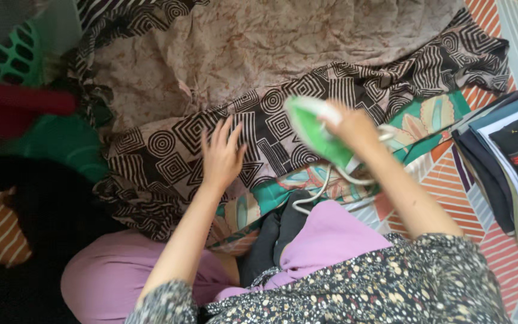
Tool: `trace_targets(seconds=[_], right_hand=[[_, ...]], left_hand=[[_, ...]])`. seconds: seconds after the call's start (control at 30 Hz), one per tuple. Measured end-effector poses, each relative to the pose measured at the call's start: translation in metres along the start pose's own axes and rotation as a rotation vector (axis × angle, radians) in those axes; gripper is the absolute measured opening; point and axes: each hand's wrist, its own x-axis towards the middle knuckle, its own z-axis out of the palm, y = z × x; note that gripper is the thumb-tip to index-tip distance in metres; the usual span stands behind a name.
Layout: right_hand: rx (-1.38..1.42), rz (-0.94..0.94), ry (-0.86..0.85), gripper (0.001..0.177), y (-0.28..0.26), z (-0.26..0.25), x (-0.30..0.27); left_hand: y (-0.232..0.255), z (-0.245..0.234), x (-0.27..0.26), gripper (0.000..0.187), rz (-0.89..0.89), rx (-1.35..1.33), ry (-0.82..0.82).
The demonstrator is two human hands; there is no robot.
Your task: The person irons a patterned cloth on a bed using a green and white iron. They repeatedly smooth and reposition the fabric, ironing different sections and flipping it over to treat both sides.
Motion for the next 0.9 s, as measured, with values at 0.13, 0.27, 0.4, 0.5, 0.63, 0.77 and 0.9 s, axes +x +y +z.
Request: trace_targets(seconds=[0.13, 0.27, 0.4, 0.5, 0.63, 0.77, 0.9], right_hand=[[-0.367, -0.356, 0.067, 0.05, -0.031, 0.012, -0.029], [-0.583, -0.249, 0.224, 0.054, 0.03, 0.0, 0.014], [-0.434, -0.037, 0.336, 0.045, 0.08, -0.016, 0.051], [-0.341, -0.187, 0.277, 0.045, 0.081, -0.024, 0.058], [-0.514, -0.438, 0.288, 0.048, 0.068, -0.017, 0.065], [-0.529, -0.263, 0.351, 0.054, 0.069, -0.01, 0.088], [-0.513, -0.531, 0.317, 0.053, 0.072, -0.015, 0.104]], left_hand=[[-0.003, 0.033, 0.083, 0.047, 0.125, 0.005, 0.125], [-0.016, 0.061, 0.135, 0.034, -0.006, -0.02, -0.038], [-0.026, 0.069, 0.153, 0.022, -0.206, -0.053, -0.227], [-0.039, 0.06, 0.155, 0.023, -0.301, -0.257, -0.27], [-0.059, 0.055, 0.152, 0.02, -0.269, -0.402, -0.186], [-0.084, 0.055, 0.14, 0.016, -0.232, -0.552, -0.054], [-0.104, 0.043, 0.129, 0.019, -0.235, -0.517, -0.04]])
